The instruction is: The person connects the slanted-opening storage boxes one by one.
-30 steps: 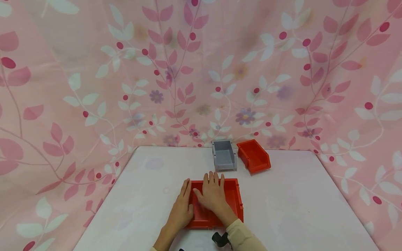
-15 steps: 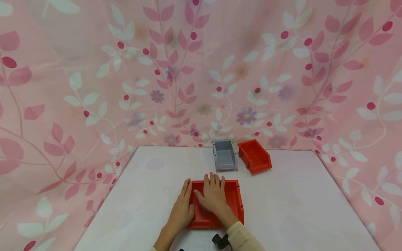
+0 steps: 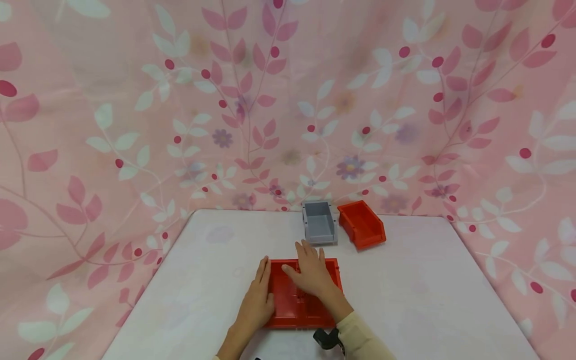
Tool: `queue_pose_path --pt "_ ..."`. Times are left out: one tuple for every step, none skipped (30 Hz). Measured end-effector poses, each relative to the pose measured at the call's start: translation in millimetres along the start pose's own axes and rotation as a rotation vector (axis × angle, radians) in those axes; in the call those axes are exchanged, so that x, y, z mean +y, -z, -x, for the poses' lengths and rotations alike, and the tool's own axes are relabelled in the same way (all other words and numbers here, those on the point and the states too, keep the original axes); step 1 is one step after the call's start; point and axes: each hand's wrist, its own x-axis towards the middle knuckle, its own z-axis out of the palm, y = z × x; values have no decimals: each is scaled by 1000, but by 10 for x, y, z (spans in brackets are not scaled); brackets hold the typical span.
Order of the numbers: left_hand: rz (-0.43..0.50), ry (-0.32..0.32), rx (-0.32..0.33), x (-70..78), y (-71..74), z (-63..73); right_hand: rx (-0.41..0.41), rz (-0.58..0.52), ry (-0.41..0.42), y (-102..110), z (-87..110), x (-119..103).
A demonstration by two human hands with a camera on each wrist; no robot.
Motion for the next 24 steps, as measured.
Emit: queue_pose_path --pt "-4 7 -4 -6 8 -2 10 -7 0 71 -12 5" --pt "-6 13 -7 -14 16 -4 24 -9 5 139 -28 21" --pt "-7 18 -11 -20 26 -5 35 -6 9 208 -47 41" --pt "-10 22 -16 -25 37 -8 46 -2 16 276 -67 70" --pt "-14 25 -20 -31 48 -12 58 7 26 339 -94 107" --pt "-15 23 -22 -36 58 -17 67 16 36 405 -120 144" --pt "-15 21 -26 -41 67 -24 73 22 44 468 -148 182" --pt "-13 18 -30 -44 77 -30 80 32 55 522 -182 228" --pt "-12 11 -35 -48 85 -38 83 41 62 573 -216 275" --pt "-6 5 -40 -50 92 -47 84 48 65 623 -249 315" --pt "-6 -4 -43 -53 95 -58 85 51 62 666 -287 357" --pt "-5 -15 -47 -54 99 -70 83 55 56 703 -325 397" --pt "-7 -20 -53 -53 105 -84 83 54 48 735 -365 433" --pt "-13 -28 -56 -54 103 -97 81 54 41 759 -407 472" --pt "-20 -36 -57 -55 99 -108 77 54 35 783 -444 507" --pt "-24 -37 -61 -55 94 -118 73 46 27 802 -477 536" --pt "-25 -39 -62 -53 89 -125 68 44 21 813 -512 575" --pt "-23 -38 -65 -51 85 -128 65 43 22 820 -543 607" --pt "-19 -33 -66 -49 78 -129 61 38 20 827 -574 638" --pt "-20 -28 -67 -50 68 -128 53 40 18 829 -605 673" --pt "-15 -25 -62 -49 62 -126 49 42 15 829 -633 710" --pt "-12 -21 -60 -48 57 -125 45 39 4 827 -664 747" --pt "-11 -22 -54 -50 51 -124 42 39 -9 824 -695 787" --pt "-18 -21 -53 -51 48 -124 35 39 -31 823 -723 815"
